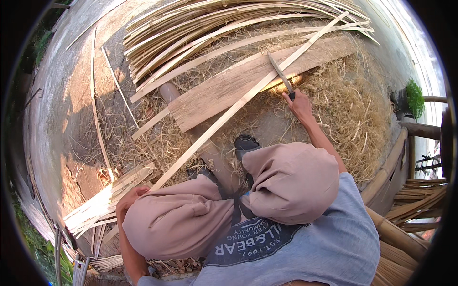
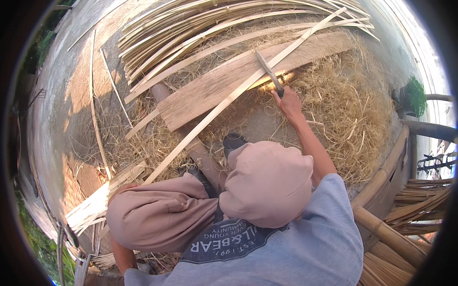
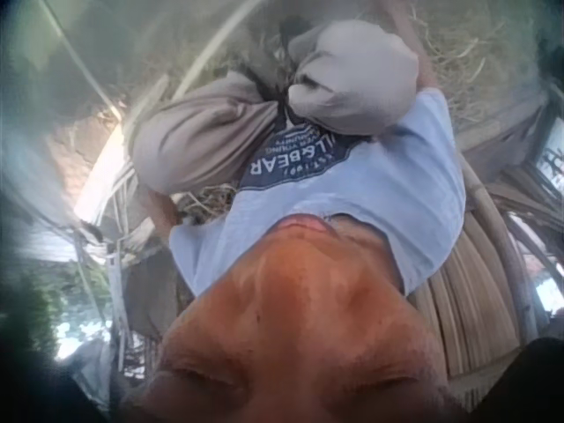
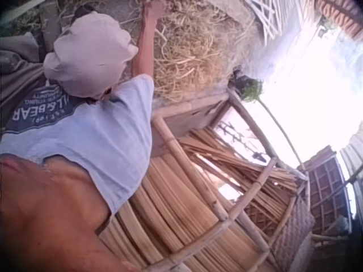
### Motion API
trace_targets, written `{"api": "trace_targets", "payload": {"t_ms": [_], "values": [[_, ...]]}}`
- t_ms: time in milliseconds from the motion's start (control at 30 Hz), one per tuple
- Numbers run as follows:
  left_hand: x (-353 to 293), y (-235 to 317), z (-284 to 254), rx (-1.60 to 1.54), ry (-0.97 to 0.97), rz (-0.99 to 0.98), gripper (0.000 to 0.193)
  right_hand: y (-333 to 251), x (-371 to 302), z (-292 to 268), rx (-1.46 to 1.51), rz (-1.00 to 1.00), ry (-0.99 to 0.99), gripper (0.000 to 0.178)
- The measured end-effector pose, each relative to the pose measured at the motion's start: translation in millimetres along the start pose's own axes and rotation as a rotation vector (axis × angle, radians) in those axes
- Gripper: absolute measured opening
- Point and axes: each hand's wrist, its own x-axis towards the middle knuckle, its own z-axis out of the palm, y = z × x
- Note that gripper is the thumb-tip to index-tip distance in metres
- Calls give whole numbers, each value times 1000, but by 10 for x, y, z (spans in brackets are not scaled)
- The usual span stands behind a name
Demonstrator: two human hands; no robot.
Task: The person sits on the ground and uses a knife to split long bamboo strips into thinner slats. They repeatedly position each strip on a wooden board and strike it with the knife to separate the layers, then place the finished slats aside.
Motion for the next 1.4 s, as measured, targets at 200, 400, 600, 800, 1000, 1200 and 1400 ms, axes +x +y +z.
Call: {"api": "trace_targets", "payload": {"t_ms": [200, 400, 600, 800, 1000, 1200, 1400], "values": [[1638, 73, 478, -60, -300, -28, 42, -630, -131, 279, 364, 181, -171, 66], [2250, 497, 1196, 186, 268, 236, 51, -1325, -1265, 251, 189, -174, -325, 59], [2087, 266, 1101, 54, 251, 169, 50, -651, -214, 52, 299, 168, -118, 61], [1369, -240, 588, -101, 204, 21, 40, -473, -366, 60, 205, -200, -210, 63], [1100, -412, 427, -128, 244, -11, 37, -495, -88, 6, 183, -143, -244, 61], [714, -1150, 83, -160, 234, -129, 35, 701, 569, -200, 141, 303, 133, 68], [1217, -546, 703, -42, 398, 181, 24, 13, 256, -28, 311, 187, -99, 71]]}}
